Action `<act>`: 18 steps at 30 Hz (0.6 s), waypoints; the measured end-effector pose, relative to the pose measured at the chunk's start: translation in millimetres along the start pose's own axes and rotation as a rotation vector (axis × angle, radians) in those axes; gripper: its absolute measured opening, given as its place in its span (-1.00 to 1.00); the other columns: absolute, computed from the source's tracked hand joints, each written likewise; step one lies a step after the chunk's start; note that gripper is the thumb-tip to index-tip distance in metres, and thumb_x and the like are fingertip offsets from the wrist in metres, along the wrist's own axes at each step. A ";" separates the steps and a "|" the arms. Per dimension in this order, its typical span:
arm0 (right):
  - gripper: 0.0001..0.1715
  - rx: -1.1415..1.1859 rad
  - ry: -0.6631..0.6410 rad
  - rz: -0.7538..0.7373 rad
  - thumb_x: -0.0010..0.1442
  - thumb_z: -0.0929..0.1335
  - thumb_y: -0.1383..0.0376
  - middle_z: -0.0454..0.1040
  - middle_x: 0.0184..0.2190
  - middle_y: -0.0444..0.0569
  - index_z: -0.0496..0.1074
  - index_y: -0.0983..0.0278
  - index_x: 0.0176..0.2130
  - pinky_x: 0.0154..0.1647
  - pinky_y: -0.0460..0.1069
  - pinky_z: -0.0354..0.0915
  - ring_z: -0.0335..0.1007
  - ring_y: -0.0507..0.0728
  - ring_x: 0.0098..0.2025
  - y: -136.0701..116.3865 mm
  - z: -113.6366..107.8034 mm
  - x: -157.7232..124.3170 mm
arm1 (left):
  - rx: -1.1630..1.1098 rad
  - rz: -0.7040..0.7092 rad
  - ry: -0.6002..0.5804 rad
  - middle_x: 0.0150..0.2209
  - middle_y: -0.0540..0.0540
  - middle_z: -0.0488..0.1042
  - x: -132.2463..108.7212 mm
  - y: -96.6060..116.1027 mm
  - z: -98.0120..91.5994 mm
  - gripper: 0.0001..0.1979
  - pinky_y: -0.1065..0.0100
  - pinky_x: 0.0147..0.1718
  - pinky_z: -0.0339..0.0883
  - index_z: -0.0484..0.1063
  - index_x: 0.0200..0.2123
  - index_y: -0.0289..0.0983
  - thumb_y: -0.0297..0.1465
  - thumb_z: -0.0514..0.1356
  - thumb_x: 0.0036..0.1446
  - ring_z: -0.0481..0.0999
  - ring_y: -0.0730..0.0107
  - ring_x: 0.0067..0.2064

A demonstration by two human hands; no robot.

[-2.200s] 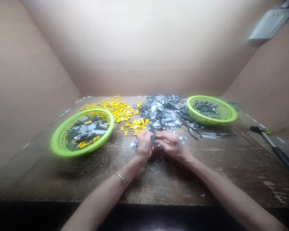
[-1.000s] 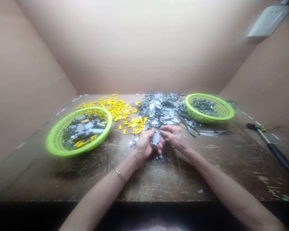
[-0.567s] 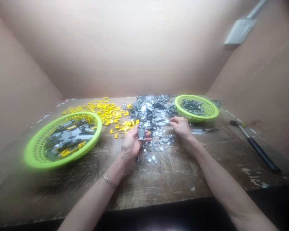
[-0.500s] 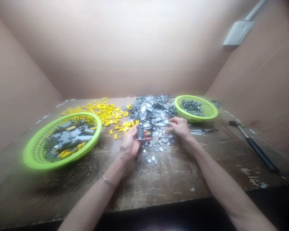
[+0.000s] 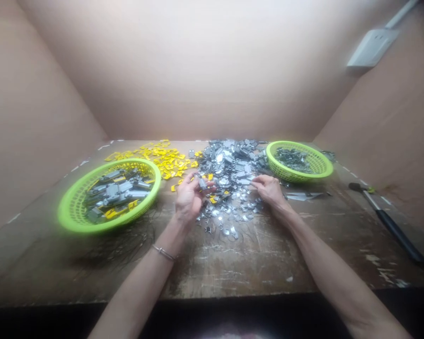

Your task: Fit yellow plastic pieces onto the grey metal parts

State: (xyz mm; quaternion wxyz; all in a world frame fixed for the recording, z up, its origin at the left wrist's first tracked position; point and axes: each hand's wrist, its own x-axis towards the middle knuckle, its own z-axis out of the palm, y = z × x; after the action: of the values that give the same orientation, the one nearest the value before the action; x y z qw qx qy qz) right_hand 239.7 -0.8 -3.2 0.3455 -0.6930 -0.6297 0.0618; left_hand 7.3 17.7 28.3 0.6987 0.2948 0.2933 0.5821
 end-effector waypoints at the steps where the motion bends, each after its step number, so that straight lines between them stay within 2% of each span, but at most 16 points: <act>1: -0.83 0.008 -0.010 -0.035 -0.07 0.26 0.30 0.44 -0.49 -0.08 0.42 0.29 -0.46 -0.40 -0.11 0.16 0.31 0.04 -0.43 -3.6 1.4 -1.6 | 0.003 0.007 0.022 -0.57 -0.01 0.32 0.7 0.3 -0.7 -0.87 0.14 -0.41 0.32 0.16 -0.34 -0.29 -0.50 0.04 -0.05 0.44 0.35 -0.45; 5: -0.85 0.028 -0.078 -0.215 -0.03 0.24 0.32 0.39 -0.50 -0.09 0.40 0.28 -0.47 -0.37 -0.11 0.15 0.27 0.02 -0.41 -21.5 5.9 -9.5 | 0.033 0.009 0.110 -0.56 -0.01 0.33 2.4 -1.1 -2.8 -0.86 0.23 -0.48 0.33 0.17 -0.37 -0.30 -0.51 0.06 -0.08 0.42 0.41 -0.49; 11: -0.81 -0.059 -0.215 -0.435 0.03 0.23 0.30 0.32 -0.44 -0.04 0.38 0.27 -0.35 -0.38 -0.10 0.12 0.20 0.02 -0.38 -42.3 20.1 -20.2 | 0.093 0.018 0.135 -0.51 -0.05 0.37 2.5 -5.4 -3.4 -0.89 0.49 -0.63 0.24 0.24 -0.43 -0.34 -0.50 0.11 -0.13 0.38 0.48 -0.48; 14: -0.81 -0.118 -0.238 -0.488 0.05 0.22 0.29 0.29 -0.45 -0.04 0.38 0.26 -0.35 -0.38 -0.10 0.11 0.17 0.03 -0.38 -44.9 29.0 -23.1 | 0.104 -0.024 0.100 -0.52 -0.07 0.39 1.4 -7.7 -2.5 -0.90 0.52 -0.66 0.19 0.26 -0.44 -0.35 -0.49 0.11 -0.13 0.36 0.50 -0.51; 18: -0.79 -0.144 -0.203 -0.494 0.08 0.18 0.32 0.30 -0.46 -0.04 0.38 0.26 -0.38 -0.38 -0.10 0.09 0.16 0.02 -0.39 -44.5 33.8 -24.9 | 0.094 -0.065 0.047 -0.51 -0.09 0.41 0.2 -12.1 -2.3 -0.88 0.48 -0.64 0.20 0.27 -0.42 -0.36 -0.47 0.11 -0.12 0.37 0.48 -0.52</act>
State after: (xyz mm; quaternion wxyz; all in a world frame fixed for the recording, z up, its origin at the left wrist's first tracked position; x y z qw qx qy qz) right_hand 180.1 -11.4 -12.6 0.2349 -0.5315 -0.8138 -0.0003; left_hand 13.4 16.3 17.7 0.6955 0.3038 0.3463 0.5514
